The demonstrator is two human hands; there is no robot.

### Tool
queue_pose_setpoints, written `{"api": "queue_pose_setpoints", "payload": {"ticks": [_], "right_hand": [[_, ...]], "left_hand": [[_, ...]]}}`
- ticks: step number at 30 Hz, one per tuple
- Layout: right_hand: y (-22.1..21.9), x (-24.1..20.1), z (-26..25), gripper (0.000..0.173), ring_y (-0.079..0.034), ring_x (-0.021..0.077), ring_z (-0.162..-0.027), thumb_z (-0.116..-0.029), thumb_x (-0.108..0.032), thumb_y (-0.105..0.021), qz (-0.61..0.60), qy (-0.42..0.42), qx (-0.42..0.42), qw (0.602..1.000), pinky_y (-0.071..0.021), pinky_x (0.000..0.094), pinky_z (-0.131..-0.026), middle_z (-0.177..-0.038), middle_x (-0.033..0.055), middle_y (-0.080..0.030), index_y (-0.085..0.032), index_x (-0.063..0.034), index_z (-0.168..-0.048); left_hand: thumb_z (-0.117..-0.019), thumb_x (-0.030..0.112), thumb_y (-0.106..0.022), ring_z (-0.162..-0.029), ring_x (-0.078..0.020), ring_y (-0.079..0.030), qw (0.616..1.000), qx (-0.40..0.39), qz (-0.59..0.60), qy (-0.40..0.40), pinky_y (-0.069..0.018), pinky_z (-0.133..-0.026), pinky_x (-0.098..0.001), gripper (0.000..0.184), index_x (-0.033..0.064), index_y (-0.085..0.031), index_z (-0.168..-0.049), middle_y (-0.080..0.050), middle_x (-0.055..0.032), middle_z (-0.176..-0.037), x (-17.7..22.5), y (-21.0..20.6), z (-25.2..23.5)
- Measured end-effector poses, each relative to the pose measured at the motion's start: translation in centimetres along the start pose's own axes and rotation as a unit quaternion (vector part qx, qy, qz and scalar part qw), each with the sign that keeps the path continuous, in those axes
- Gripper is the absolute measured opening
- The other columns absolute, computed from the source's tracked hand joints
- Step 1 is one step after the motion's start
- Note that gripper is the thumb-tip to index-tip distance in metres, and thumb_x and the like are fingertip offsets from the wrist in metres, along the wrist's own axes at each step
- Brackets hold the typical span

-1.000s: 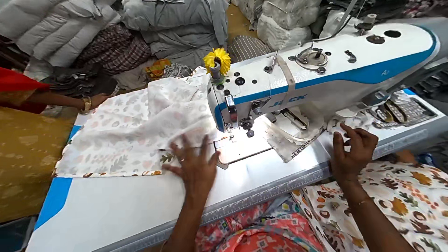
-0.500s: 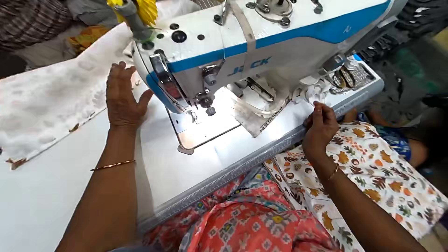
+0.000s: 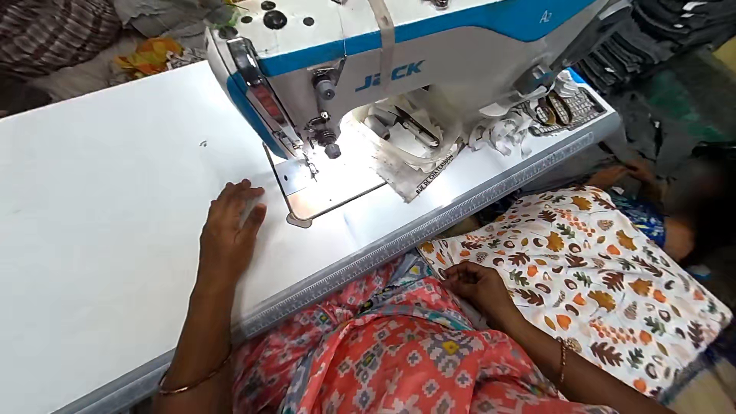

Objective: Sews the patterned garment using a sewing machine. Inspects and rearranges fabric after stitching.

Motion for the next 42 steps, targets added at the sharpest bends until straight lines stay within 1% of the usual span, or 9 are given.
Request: {"api": "queue_pose_setpoints", "payload": {"ticks": [4, 8, 12, 15, 22, 29, 38, 40, 42], "right_hand": [[0.0, 0.3, 0.2, 0.015, -0.07, 0.0078, -0.073, -0.0845, -0.004, -0.08, -0.018, -0.007, -0.006, 1.0, -0.0589, 0.0251, -0.07, -0.083, 0.0026, -0.074, -0.075, -0.0035, -0.099], [-0.5, 0.3, 0.7, 0.024, -0.068, 0.0069, -0.074, -0.0814, -0.02, -0.084, 0.054, 0.024, 0.014, 0.998, -0.0576, 0.0264, -0.071, -0.085, -0.0013, -0.073, -0.075, -0.0088, -0.101], [-0.6, 0.3, 1.2, 0.019, -0.073, 0.0093, -0.084, -0.0869, -0.013, -0.079, 0.1, 0.058, 0.065, 0.991, -0.0607, 0.0299, -0.08, -0.093, 0.0026, -0.077, -0.076, -0.0078, -0.105], [-0.6, 0.2, 1.2, 0.021, -0.074, 0.0096, -0.08, -0.0907, -0.009, -0.075, 0.098, 0.048, 0.074, 0.991, -0.0605, 0.0297, -0.076, -0.092, 0.0032, -0.078, -0.074, -0.0068, -0.111], [0.3, 0.5, -0.2, 0.031, -0.071, 0.0101, -0.069, -0.0825, -0.002, -0.083, -0.004, -0.03, 0.016, 0.999, -0.0587, 0.0268, -0.066, -0.081, 0.0044, -0.076, -0.071, -0.0015, -0.112], [0.7, 0.7, -1.2, 0.03, -0.07, 0.0105, -0.07, -0.084, 0.005, -0.077, -0.064, -0.06, -0.056, 0.995, -0.0585, 0.0261, -0.07, -0.081, 0.0052, -0.074, -0.068, 0.0013, -0.113], [0.9, 0.5, -1.5, 0.024, -0.069, 0.0098, -0.068, -0.0852, 0.011, -0.073, -0.094, -0.086, -0.07, 0.989, -0.0577, 0.0242, -0.067, -0.08, 0.0044, -0.073, -0.068, 0.0015, -0.106], [0.8, 0.3, -1.3, 0.02, -0.069, 0.0093, -0.07, -0.0859, 0.006, -0.075, -0.065, -0.071, -0.066, 0.993, -0.0577, 0.0243, -0.068, -0.081, 0.0043, -0.074, -0.071, 0.0009, -0.105], [0.6, -0.1, -0.7, 0.012, -0.068, 0.0069, -0.072, -0.0902, -0.009, -0.077, 0.053, -0.009, -0.042, 0.998, -0.0562, 0.025, -0.068, -0.083, 0.0022, -0.075, -0.077, -0.0032, -0.1]], "left_hand": [[-0.1077, 0.048, -0.037, -0.146, -0.0435, -0.039, 1.0, 0.0, 0.004, 0.002, -0.0272, -0.121, -0.0594, 0.06, -0.0001, -0.064, -0.132, -0.054, -0.0233, -0.148, -0.1, 0.0, -0.1], [-0.1076, 0.048, -0.039, -0.147, -0.0435, -0.039, 1.0, -0.002, -0.003, 0.004, -0.0268, -0.12, -0.0604, 0.059, 0.0012, -0.063, -0.133, -0.054, -0.0221, -0.148, 0.0, -0.1, -0.2], [-0.1068, 0.05, -0.039, -0.147, -0.0435, -0.038, 1.0, -0.003, -0.008, 0.006, -0.0261, -0.12, -0.0615, 0.06, 0.0021, -0.063, -0.133, -0.053, -0.0217, -0.149, 0.0, 0.0, -0.2], [-0.1066, 0.051, -0.039, -0.147, -0.0439, -0.037, 1.0, -0.007, -0.004, 0.007, -0.0253, -0.12, -0.0624, 0.061, 0.0014, -0.063, -0.133, -0.052, -0.0219, -0.15, -0.1, 0.0, -0.1], [-0.1063, 0.052, -0.038, -0.147, -0.0443, -0.038, 1.0, -0.007, -0.007, 0.005, -0.026, -0.12, -0.0628, 0.063, 0.002, -0.063, -0.133, -0.053, -0.0218, -0.149, -0.3, -0.1, -0.2], [-0.1067, 0.053, -0.036, -0.147, -0.044, -0.038, 1.0, -0.016, -0.017, 0.01, -0.0258, -0.12, -0.0629, 0.064, 0.0021, -0.063, -0.134, -0.052, -0.0216, -0.15, -0.4, -0.1, -0.2], [-0.1066, 0.054, -0.036, -0.147, -0.0439, -0.038, 1.0, -0.009, -0.01, 0.009, -0.0263, -0.12, -0.062, 0.065, 0.0021, -0.063, -0.134, -0.053, -0.0219, -0.149, -0.3, 0.0, -0.3], [-0.1063, 0.055, -0.036, -0.147, -0.0437, -0.038, 1.0, -0.01, -0.01, 0.01, -0.0261, -0.12, -0.0616, 0.065, 0.0024, -0.063, -0.134, -0.053, -0.0219, -0.149, -0.3, -0.1, -0.3], [-0.1062, 0.054, -0.038, -0.147, -0.0438, -0.039, 1.0, -0.008, -0.013, 0.01, -0.0268, -0.12, -0.0619, 0.064, 0.0022, -0.063, -0.134, -0.053, -0.022, -0.149, -0.3, -0.1, -0.4]]}}
Point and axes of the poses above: each hand's wrist, its own z-axis away from the middle knuckle, its own y-axis out of the back of the hand, x = y × z, the point moved 1 cm from there along -z, towards the middle knuckle
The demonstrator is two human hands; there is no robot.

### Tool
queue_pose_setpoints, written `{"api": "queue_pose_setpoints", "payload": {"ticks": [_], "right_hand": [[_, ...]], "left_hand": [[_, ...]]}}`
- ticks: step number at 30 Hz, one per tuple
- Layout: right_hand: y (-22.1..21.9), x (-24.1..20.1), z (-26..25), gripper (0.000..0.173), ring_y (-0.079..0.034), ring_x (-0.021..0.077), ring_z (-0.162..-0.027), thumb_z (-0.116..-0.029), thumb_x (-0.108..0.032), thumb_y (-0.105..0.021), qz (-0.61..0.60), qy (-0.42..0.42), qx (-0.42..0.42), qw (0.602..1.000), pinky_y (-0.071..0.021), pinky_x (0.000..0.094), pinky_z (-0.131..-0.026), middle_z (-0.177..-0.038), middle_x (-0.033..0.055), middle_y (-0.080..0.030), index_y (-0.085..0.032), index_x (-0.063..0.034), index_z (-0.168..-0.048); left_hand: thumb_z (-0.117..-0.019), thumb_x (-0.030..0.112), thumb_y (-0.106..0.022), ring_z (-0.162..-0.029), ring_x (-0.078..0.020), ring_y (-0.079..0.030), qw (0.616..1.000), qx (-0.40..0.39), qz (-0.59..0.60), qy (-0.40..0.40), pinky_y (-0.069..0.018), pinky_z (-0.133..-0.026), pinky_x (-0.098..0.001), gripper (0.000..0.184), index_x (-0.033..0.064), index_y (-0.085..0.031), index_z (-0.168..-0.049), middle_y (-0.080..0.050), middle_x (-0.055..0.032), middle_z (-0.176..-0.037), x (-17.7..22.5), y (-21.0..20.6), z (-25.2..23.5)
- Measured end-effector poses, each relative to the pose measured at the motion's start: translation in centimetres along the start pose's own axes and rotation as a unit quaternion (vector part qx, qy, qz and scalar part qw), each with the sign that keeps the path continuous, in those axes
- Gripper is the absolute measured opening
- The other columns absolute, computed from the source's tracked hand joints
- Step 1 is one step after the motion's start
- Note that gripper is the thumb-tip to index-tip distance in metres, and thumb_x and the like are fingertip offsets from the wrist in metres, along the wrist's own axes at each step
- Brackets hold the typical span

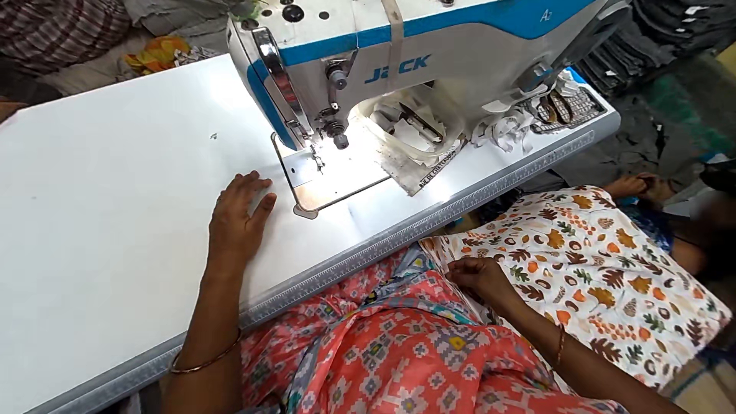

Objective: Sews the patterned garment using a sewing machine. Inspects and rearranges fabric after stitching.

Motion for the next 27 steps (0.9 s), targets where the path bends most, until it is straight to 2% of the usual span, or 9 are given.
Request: {"api": "queue_pose_setpoints", "payload": {"ticks": [3, 6, 9, 11, 13, 16, 19, 22, 27], "right_hand": [[0.6, -0.1, 1.3, 0.018, -0.07, 0.022, -0.077, -0.0982, -0.014, -0.065, 0.157, 0.098, 0.107, 0.977, -0.0582, 0.0431, -0.074, -0.087, 0.0124, -0.072, -0.075, 0.0009, -0.1], [3.4, 0.4, 1.8, 0.026, -0.067, 0.0316, -0.08, -0.1068, -0.013, -0.054, 0.112, 0.027, 0.202, 0.973, -0.0545, 0.0522, -0.076, -0.093, 0.0224, -0.068, -0.062, 0.0088, -0.119], [3.7, -1.5, 2.7, 0.026, -0.065, 0.0325, -0.077, -0.1072, -0.01, -0.05, 0.106, 0.044, 0.247, 0.962, -0.053, 0.0531, -0.072, -0.09, 0.0231, -0.067, -0.056, 0.0094, -0.124], [0.5, -4.5, 3.6, 0.023, -0.067, 0.031, -0.077, -0.1044, -0.005, -0.051, 0.129, 0.099, 0.194, 0.967, -0.0555, 0.0508, -0.072, -0.089, 0.0207, -0.068, -0.058, 0.0089, -0.121], [-3.5, -6.9, 4.7, 0.021, -0.068, 0.028, -0.075, -0.0998, -0.003, -0.053, 0.128, 0.17, 0.121, 0.97, -0.0567, 0.0472, -0.071, -0.085, 0.0173, -0.07, -0.065, 0.0064, -0.115], [-6.4, -9.4, 5.8, 0.018, -0.067, 0.0146, -0.065, -0.0996, -0.006, -0.053, 0.067, 0.382, 0.092, 0.917, -0.0563, 0.0294, -0.063, -0.078, 0.0125, -0.07, -0.068, 0.0049, -0.101], [-6.6, -12.9, 6.5, 0.028, -0.066, 0.0091, -0.071, -0.1014, -0.023, -0.062, 0.066, 0.469, 0.055, 0.879, -0.0566, 0.0238, -0.066, -0.083, 0.0094, -0.07, -0.063, 0.0028, -0.112], [-7.1, -13.5, 7.4, 0.04, -0.071, 0.0248, -0.07, -0.0853, -0.011, -0.073, 0.193, 0.489, 0.042, 0.849, -0.0587, 0.0403, -0.054, -0.096, 0.0152, -0.071, -0.062, 0.0018, -0.121], [-5.8, -10.4, 7.3, 0.045, -0.072, 0.039, -0.083, -0.0637, -0.01, -0.087, 0.386, 0.39, 0.059, 0.834, -0.0585, 0.0542, -0.058, -0.101, 0.0206, -0.069, -0.071, -0.0046, -0.106]], "left_hand": [[-0.105, 0.048, -0.047, -0.146, -0.0449, -0.039, 1.0, 0.0, -0.016, 0.005, -0.0272, -0.118, -0.0646, 0.057, 0.0017, -0.063, -0.134, -0.052, -0.0221, -0.15, 0.1, 0.0, 0.3], [-0.1028, 0.035, -0.058, -0.148, -0.0457, -0.035, 0.999, 0.003, 0.023, 0.04, -0.0213, -0.117, -0.0704, 0.045, 0.0002, -0.064, -0.131, -0.05, -0.0235, -0.151, 2.4, -0.5, 1.3], [-0.0999, 0.021, -0.062, -0.129, -0.0281, -0.06, 0.987, -0.039, 0.158, -0.016, -0.0466, -0.11, -0.0495, 0.034, -0.0021, -0.067, -0.124, -0.064, -0.0175, -0.136, 9.1, -1.7, 3.5], [-0.0925, 0.017, -0.07, -0.103, -0.0118, -0.07, 0.943, -0.154, 0.283, -0.085, -0.0607, -0.088, -0.0325, 0.039, 0.0039, -0.066, -0.129, -0.064, -0.0092, -0.137, 13.6, -3.5, 4.7], [-0.0884, 0.016, -0.076, -0.079, -0.0056, -0.069, 0.871, -0.313, 0.367, -0.095, -0.0603, -0.068, -0.0269, 0.061, 0.0147, -0.055, -0.145, -0.062, -0.0036, -0.14, 16.6, -5.1, 5.5], [-0.096, 0.012, -0.067, -0.079, -0.007, -0.069, 0.789, -0.444, 0.418, -0.073, -0.0599, -0.073, -0.0268, 0.046, 0.0065, -0.057, -0.141, -0.07, -0.0086, -0.116, 17.3, -5.5, 6.0], [-0.0939, 0.005, -0.063, -0.076, 0.0061, -0.066, 0.848, -0.208, 0.483, -0.058, -0.0568, -0.071, -0.0155, 0.014, 0.0015, -0.075, -0.098, -0.074, 0.0057, -0.09, 15.9, -2.9, 7.8], [-0.1009, 0.016, -0.059, -0.076, 0.0049, -0.068, 0.892, 0.067, 0.447, -0.014, -0.0578, -0.064, -0.0147, 0.022, 0.0271, -0.078, -0.102, -0.075, 0.0157, -0.098, 12.4, 3.3, 9.0], [-0.1058, 0.001, -0.019, -0.078, -0.0013, -0.066, 0.76, 0.396, 0.47, 0.21, -0.0572, -0.078, -0.0193, 0.026, 0.0013, -0.046, -0.106, -0.063, 0.0059, -0.08, 7.9, 16.4, 14.0]]}}
Point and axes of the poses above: each hand's wrist, its own z-axis away from the middle knuckle, its own y-axis out of the back of the hand, x = y × z, the point moved 1 cm from there along -z, towards the middle knuckle
